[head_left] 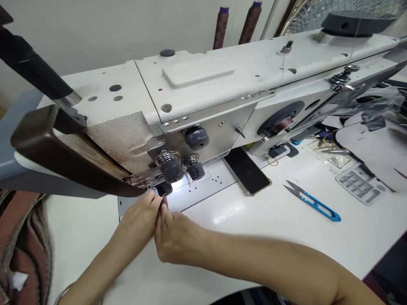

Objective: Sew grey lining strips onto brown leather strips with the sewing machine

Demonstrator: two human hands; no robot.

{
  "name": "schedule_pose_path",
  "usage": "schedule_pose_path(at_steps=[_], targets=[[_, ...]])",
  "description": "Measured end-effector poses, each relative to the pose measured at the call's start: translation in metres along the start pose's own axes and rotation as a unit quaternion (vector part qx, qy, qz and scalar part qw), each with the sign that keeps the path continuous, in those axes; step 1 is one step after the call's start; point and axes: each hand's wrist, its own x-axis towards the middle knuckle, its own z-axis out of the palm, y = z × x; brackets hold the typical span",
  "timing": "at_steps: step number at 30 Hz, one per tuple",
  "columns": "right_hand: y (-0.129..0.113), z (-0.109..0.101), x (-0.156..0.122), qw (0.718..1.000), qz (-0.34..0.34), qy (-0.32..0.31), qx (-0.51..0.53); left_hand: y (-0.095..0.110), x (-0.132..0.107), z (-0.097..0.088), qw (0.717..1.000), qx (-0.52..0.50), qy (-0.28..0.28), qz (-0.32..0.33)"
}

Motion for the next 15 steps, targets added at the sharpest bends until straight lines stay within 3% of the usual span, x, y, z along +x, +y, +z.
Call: schedule_pose_path(at_steps=[6, 15], targets=[[0.005, 0.008, -0.001, 0.999, 0.025, 0.001, 0.028, -0.002, 0.004, 0.007, 0.999, 0.018, 0.035, 0.002], [-0.003, 0.009, -0.008, 0.998, 0.038, -0.019, 0.056, -0.015, -0.004, 0.027, 0.966, 0.08, 0.224, 0.1]])
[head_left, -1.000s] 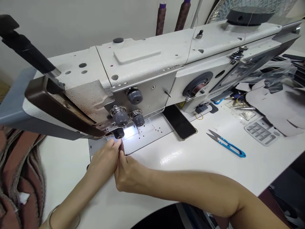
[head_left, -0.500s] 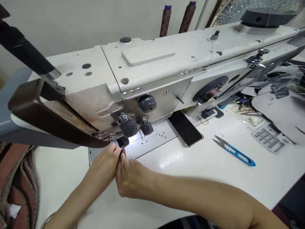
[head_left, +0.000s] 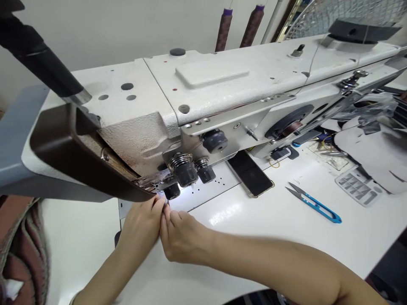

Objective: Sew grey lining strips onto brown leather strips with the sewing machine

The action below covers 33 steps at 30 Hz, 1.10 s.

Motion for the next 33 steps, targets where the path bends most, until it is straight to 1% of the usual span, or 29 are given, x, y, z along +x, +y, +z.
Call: schedule_pose_path(at_steps=[1, 3, 8, 15, 17, 21, 24, 26, 28, 30, 33], targets=[[0.0, -0.001, 0.0, 1.0, 0.002, 0.003, -0.004, -0.001, 0.0, 0.001, 1.0, 0.006, 0.01, 0.015], [0.002, -0.003, 0.002, 1.0, 0.006, 0.007, -0.001, -0.002, 0.0, 0.001, 0.999, 0.012, 0.012, 0.031], [0.007, -0.003, 0.006, 1.0, 0.02, 0.003, 0.012, -0.003, 0.001, 0.001, 1.0, -0.01, 0.002, 0.021], [0.01, 0.008, 0.006, 0.998, 0.052, -0.025, 0.026, -0.006, 0.007, -0.005, 0.999, -0.039, 0.01, 0.033], [0.01, 0.01, 0.005, 0.997, 0.068, -0.02, 0.032, -0.006, 0.009, -0.006, 0.999, -0.029, 0.021, 0.042], [0.013, 0.007, 0.003, 0.991, 0.122, 0.002, 0.06, -0.004, 0.01, -0.005, 0.997, 0.015, 0.043, 0.062], [0.016, 0.004, 0.002, 0.989, 0.127, 0.015, 0.07, -0.003, 0.009, -0.002, 0.993, 0.036, 0.069, 0.085], [0.016, 0.003, 0.002, 0.99, 0.118, 0.0, 0.073, -0.003, 0.009, 0.0, 0.99, 0.045, 0.089, 0.1], [0.015, 0.003, 0.003, 0.99, 0.118, -0.031, 0.076, -0.004, 0.008, 0.002, 0.988, 0.05, 0.099, 0.105], [0.014, 0.004, 0.004, 0.988, 0.123, -0.056, 0.072, -0.005, 0.008, 0.003, 0.99, 0.043, 0.086, 0.103], [0.013, 0.006, 0.004, 0.987, 0.125, -0.085, 0.058, -0.007, 0.009, 0.003, 0.995, 0.019, 0.047, 0.084]])
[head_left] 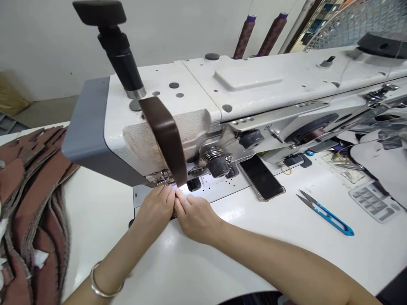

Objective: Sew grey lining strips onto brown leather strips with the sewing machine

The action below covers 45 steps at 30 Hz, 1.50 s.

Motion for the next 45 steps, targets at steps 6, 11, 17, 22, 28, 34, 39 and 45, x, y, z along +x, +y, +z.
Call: schedule_pose_path(at_steps=[6, 11, 17, 22, 28, 34, 39, 45], targets=[[0.001, 0.0, -0.001, 0.999, 0.01, -0.032, -0.008, -0.007, 0.002, 0.001, 1.0, -0.028, -0.006, -0.002], [0.001, -0.001, 0.0, 0.999, 0.013, -0.047, -0.011, -0.014, 0.003, 0.008, 1.0, 0.017, -0.006, -0.008], [0.001, 0.001, -0.001, 0.999, 0.009, -0.041, -0.013, -0.016, 0.009, 0.007, 0.998, 0.055, 0.006, -0.022], [0.001, 0.002, -0.001, 0.999, 0.01, -0.025, -0.02, -0.015, 0.009, 0.004, 0.998, 0.058, -0.02, -0.022], [0.002, 0.004, -0.003, 1.0, 0.005, -0.016, -0.021, -0.014, 0.008, 0.005, 0.997, 0.03, -0.061, -0.045], [0.001, 0.005, -0.001, 0.999, 0.001, -0.041, -0.027, -0.016, 0.002, 0.01, 0.999, 0.022, 0.02, -0.016], [0.0, 0.01, 0.0, 0.999, -0.009, -0.024, -0.031, -0.026, -0.003, 0.027, 0.99, 0.044, 0.132, 0.012], [0.004, 0.01, 0.0, 0.993, -0.03, 0.041, -0.103, -0.056, -0.001, 0.058, 0.972, 0.088, 0.211, 0.054]])
